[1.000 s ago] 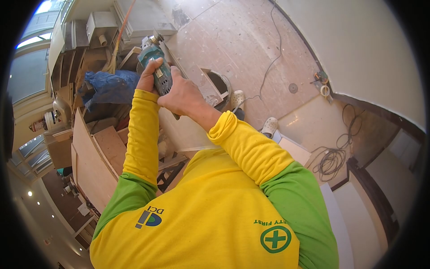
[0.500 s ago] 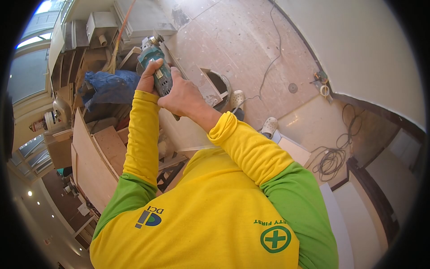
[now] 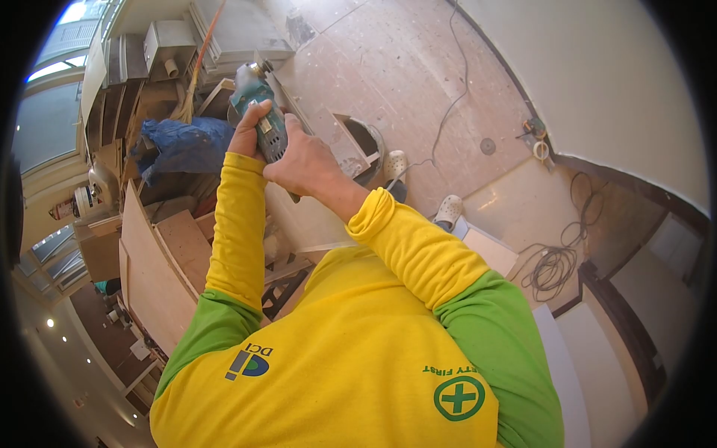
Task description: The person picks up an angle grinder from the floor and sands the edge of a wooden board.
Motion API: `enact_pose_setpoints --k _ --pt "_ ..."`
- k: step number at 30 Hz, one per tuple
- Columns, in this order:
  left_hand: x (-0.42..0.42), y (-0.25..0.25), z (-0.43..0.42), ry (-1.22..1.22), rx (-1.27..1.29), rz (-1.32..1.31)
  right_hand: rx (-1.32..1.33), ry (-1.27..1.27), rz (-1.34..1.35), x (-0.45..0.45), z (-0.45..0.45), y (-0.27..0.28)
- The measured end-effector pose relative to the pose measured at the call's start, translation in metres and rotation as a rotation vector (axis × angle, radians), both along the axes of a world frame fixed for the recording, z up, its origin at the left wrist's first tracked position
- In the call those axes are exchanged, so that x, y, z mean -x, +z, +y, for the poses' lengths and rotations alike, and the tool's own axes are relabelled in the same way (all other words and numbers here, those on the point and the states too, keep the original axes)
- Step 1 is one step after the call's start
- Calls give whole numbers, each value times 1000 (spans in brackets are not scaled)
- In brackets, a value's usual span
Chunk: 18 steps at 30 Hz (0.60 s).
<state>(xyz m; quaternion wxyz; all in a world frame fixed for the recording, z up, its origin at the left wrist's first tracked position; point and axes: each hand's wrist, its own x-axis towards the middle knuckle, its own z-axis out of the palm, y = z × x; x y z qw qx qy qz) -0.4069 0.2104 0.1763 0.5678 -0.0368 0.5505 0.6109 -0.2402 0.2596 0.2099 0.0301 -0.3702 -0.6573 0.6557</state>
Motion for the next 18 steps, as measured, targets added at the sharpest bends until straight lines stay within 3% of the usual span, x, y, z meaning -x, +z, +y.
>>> enact_pose_setpoints --k 18 --pt "-4 -2 -3 12 13 56 -9 -9 -1 -4 -4 0"
